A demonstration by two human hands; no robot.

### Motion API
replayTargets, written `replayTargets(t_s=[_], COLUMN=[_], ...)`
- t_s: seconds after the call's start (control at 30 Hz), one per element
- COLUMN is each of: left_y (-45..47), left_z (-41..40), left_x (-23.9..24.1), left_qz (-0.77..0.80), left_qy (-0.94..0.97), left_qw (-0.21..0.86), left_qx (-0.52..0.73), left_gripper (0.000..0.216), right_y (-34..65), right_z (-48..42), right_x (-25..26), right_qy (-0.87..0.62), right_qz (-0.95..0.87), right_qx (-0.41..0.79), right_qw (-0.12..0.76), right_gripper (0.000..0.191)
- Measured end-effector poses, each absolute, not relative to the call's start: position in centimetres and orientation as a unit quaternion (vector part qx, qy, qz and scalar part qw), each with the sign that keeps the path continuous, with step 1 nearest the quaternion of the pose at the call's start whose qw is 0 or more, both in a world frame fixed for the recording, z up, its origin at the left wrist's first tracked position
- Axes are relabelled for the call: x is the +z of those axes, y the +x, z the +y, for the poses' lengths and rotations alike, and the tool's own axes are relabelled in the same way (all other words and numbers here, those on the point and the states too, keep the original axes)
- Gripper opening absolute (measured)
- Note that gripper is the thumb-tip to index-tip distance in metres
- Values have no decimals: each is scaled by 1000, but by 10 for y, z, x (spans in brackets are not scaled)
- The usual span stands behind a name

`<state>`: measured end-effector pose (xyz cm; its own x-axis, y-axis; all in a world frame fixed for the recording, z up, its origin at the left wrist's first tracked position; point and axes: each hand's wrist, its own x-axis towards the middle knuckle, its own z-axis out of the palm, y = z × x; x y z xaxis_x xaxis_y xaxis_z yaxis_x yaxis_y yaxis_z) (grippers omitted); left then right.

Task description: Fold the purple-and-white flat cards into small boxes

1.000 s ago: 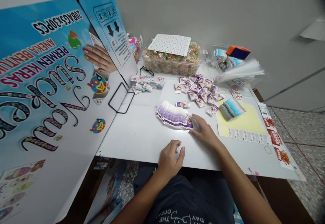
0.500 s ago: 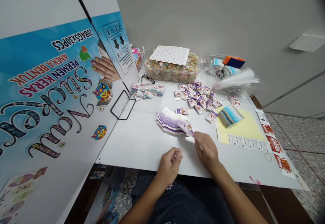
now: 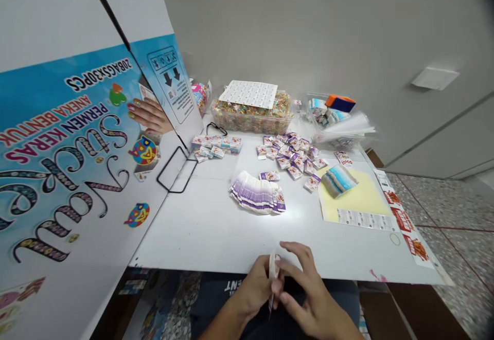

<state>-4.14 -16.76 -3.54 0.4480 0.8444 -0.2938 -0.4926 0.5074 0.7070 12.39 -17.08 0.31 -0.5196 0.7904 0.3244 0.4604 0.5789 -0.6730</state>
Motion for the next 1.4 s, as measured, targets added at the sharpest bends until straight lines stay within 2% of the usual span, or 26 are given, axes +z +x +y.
replayTargets(t_s=[0.1,0.2,0.3,0.37,0.43,0.5,0.63,0.73,0.9,1.13,1.2,1.3,1.4], left_y=[-34,-33,-40,-46,-47,-42,-26,-20,-24,-25,-28,-31,-33], left_z=[-174,-179,-180,-181,-182,-182,-179,-177,-179,-188,-188,-185,-180], left_x=[-41,-41,-34,-29,-27,-26,-21,-13,-21,-51,-47,-30,-14], left_qz=[328,337,424,500,529,515,417,389,428,521,515,448,406], left_qy=[272,248,287,334,344,298,117,71,127,134,157,216,291], left_qw=[820,832,772,688,657,684,762,771,738,671,672,712,720], left_qx=[382,363,378,406,412,423,481,499,506,511,508,496,481], left_gripper=[76,75,69,53,45,43,37,30,25,49,48,42,39], right_y=[119,113,112,113,114,114,115,117,116,100,98,99,104], right_z=[-158,-152,-150,-150,-151,-155,-166,-174,-180,-174,-173,-173,-171], right_x=[21,29,36,40,41,35,15,3,-4,0,1,-4,-11], right_qy=[-360,-349,-343,-354,-370,-380,-406,-437,-453,-487,-491,-531,-578], right_qz=[-807,-769,-775,-808,-839,-857,-846,-803,-741,-719,-709,-651,-593], right_qx=[390,480,483,429,359,294,216,256,379,340,345,331,295], right_qw=[259,238,221,197,176,185,269,314,319,361,370,429,477], right_gripper=[19,6,10,21,32,39,40,36,33,17,20,15,33])
